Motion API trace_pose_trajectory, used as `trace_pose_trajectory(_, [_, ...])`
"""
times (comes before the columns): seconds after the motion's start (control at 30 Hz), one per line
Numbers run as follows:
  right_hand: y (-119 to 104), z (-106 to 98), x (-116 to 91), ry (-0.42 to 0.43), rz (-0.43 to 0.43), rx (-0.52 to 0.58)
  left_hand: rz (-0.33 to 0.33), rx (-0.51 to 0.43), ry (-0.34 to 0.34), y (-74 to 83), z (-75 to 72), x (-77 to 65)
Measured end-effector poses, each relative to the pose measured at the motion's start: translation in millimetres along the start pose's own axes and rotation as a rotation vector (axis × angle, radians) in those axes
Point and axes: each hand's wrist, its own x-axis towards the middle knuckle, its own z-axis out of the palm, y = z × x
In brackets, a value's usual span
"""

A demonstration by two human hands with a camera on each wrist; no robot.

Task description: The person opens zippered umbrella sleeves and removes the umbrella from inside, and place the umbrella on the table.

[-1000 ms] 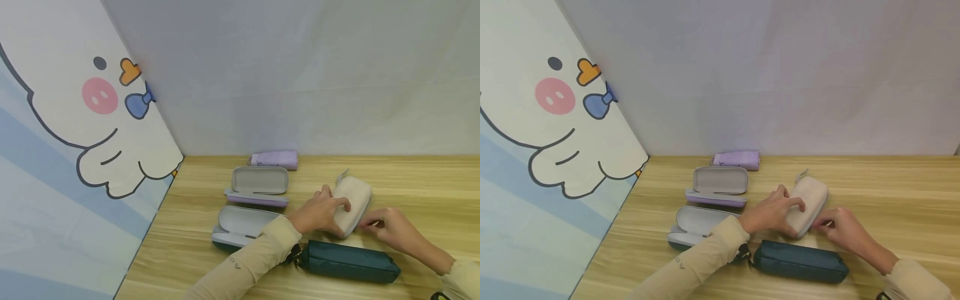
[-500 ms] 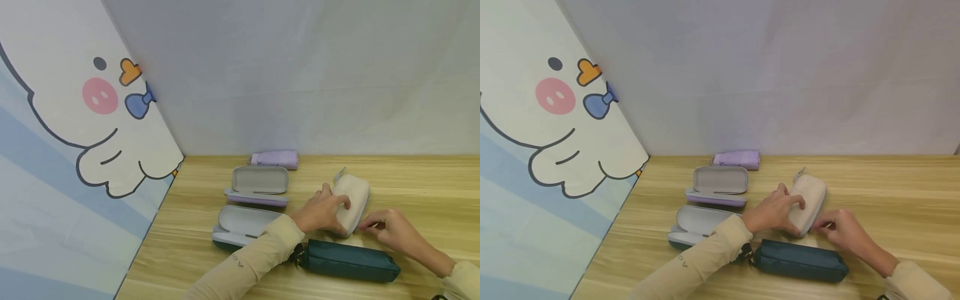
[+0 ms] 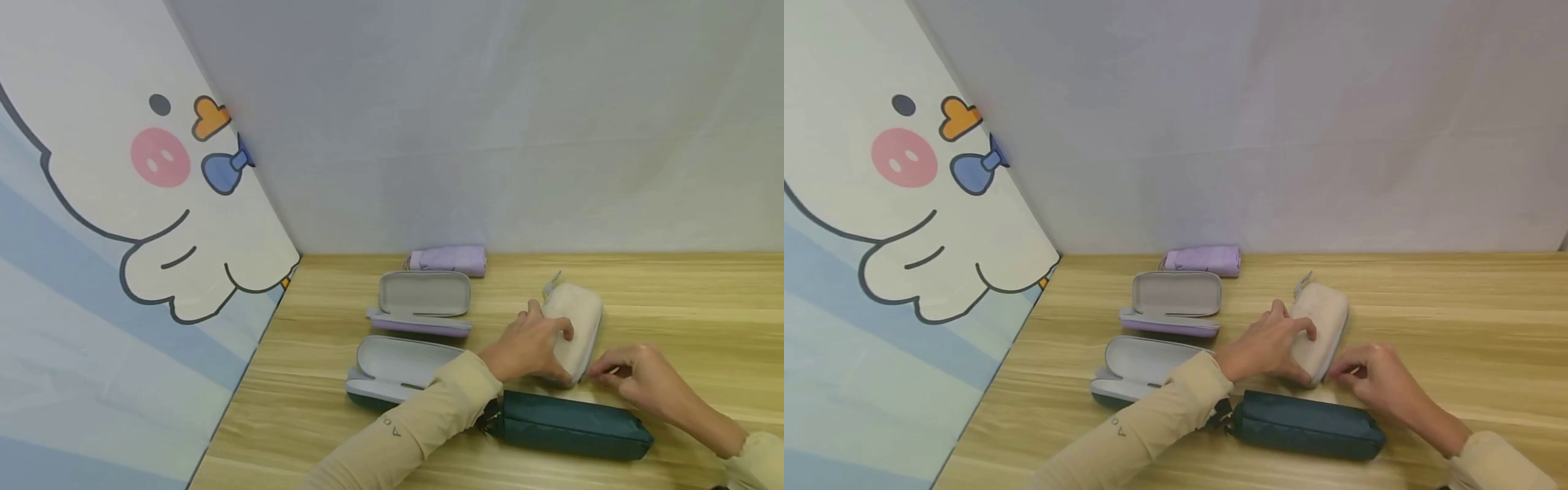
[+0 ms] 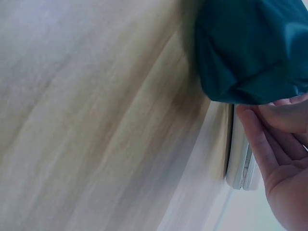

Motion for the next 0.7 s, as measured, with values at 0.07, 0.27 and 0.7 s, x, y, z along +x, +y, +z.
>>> trace_pose_trajectory(0.07, [0, -1, -1, -0.007, 0.01, 0.005, 0.0, 0.003, 0.009, 1.1, 0.9, 0.3])
trace_pose_trajectory(0.27, [0, -2, -4, -0.028, 0.029, 0.016, -0.001, 0.005, 0.03, 4.3, 1.8, 1.0])
trace_pose_trajectory(0.7, [-2, -2, -10, -0.048, -0.021, 0.073, -0.019, 0.04, 0.013, 12.1, -2.7, 1.8])
